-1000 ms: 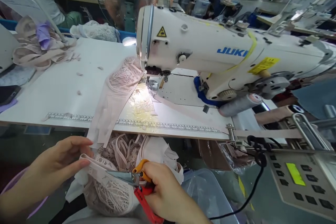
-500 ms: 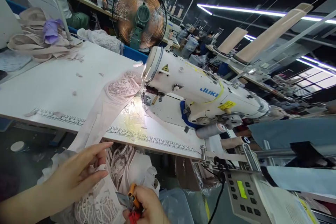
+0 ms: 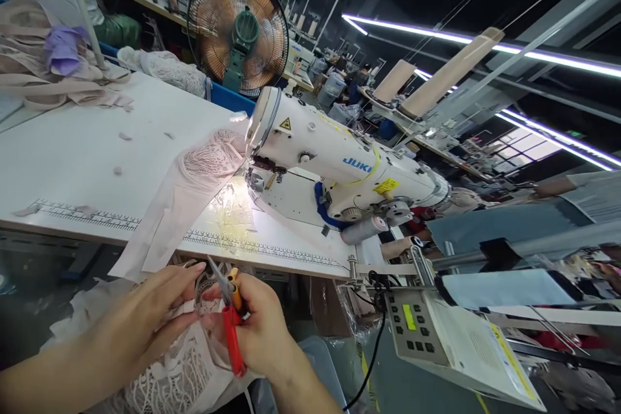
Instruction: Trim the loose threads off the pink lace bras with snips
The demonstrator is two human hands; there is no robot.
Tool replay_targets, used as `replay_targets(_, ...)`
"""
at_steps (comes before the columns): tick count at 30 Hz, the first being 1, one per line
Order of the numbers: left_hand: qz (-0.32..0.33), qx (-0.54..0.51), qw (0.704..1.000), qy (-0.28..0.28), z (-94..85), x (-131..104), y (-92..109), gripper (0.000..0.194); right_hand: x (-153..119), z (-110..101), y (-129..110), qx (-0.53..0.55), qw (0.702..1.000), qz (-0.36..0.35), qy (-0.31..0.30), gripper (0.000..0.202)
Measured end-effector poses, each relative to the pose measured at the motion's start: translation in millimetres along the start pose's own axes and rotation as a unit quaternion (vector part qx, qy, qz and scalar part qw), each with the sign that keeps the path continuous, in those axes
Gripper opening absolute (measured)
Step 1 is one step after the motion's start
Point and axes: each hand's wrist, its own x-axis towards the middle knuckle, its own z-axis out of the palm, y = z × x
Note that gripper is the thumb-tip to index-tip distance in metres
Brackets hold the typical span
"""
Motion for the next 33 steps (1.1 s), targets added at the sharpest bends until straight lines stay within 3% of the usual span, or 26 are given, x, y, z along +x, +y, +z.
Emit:
replay_targets(6,-0.012,0.01,0.999,0.028,-2.2,6,4,0.051,26,15,-11,0.089,0.993,0.053,-0.057,0.025)
replay_targets(8,-0.019,-0.028,0.999,0.025,-2.3,4,0,0.057,28,18,-11,0.115,0.99,0.057,-0.065,0.025)
replay_targets(10,-0.066,-0.115,0.991,0.02,-0.9,0,-4,0.062,28,19,-9,0.122,0.99,0.041,-0.056,0.024)
replay_targets(12,-0.155,-0.232,0.96,0.014,0.1,-4,-7,0.059,27,21,-5,0.099,0.994,0.006,-0.038,0.02)
replay_targets(14,-0.246,-0.343,0.906,-0.023,-1.3,-4,-10,0.043,26,22,0,0.05,0.998,-0.031,-0.017,0.016)
replay_targets(16,-0.29,-0.402,0.865,-0.073,-4.4,-2,-11,0.024,25,23,4,-0.005,0.998,-0.058,-0.003,0.012)
replay_targets(17,-0.291,-0.406,0.862,-0.09,-5.9,-1,-12,0.02,26,23,5,-0.023,0.997,-0.07,-0.002,0.011)
replay_targets(20,-0.258,-0.342,0.899,-0.094,-7.4,2,-14,0.032,31,17,3,-0.047,0.995,-0.082,-0.027,0.013)
replay_targets(22,-0.24,-0.302,0.919,-0.086,-6.2,2,-16,0.035,36,6,-1,-0.058,0.993,-0.073,-0.074,0.029)
replay_targets(25,-0.219,-0.284,0.93,-0.08,-5.0,1,-22,0.034,41,-15,-4,-0.093,0.972,-0.06,-0.205,0.057)
replay_targets(28,-0.209,-0.281,0.934,-0.072,-6.5,1,-27,0.035,38,-34,2,-0.119,0.941,-0.045,-0.313,0.068)
replay_targets(33,-0.198,-0.28,0.935,-0.087,-9.5,5,-32,0.035,28,-45,13,-0.124,0.932,-0.037,-0.339,0.077)
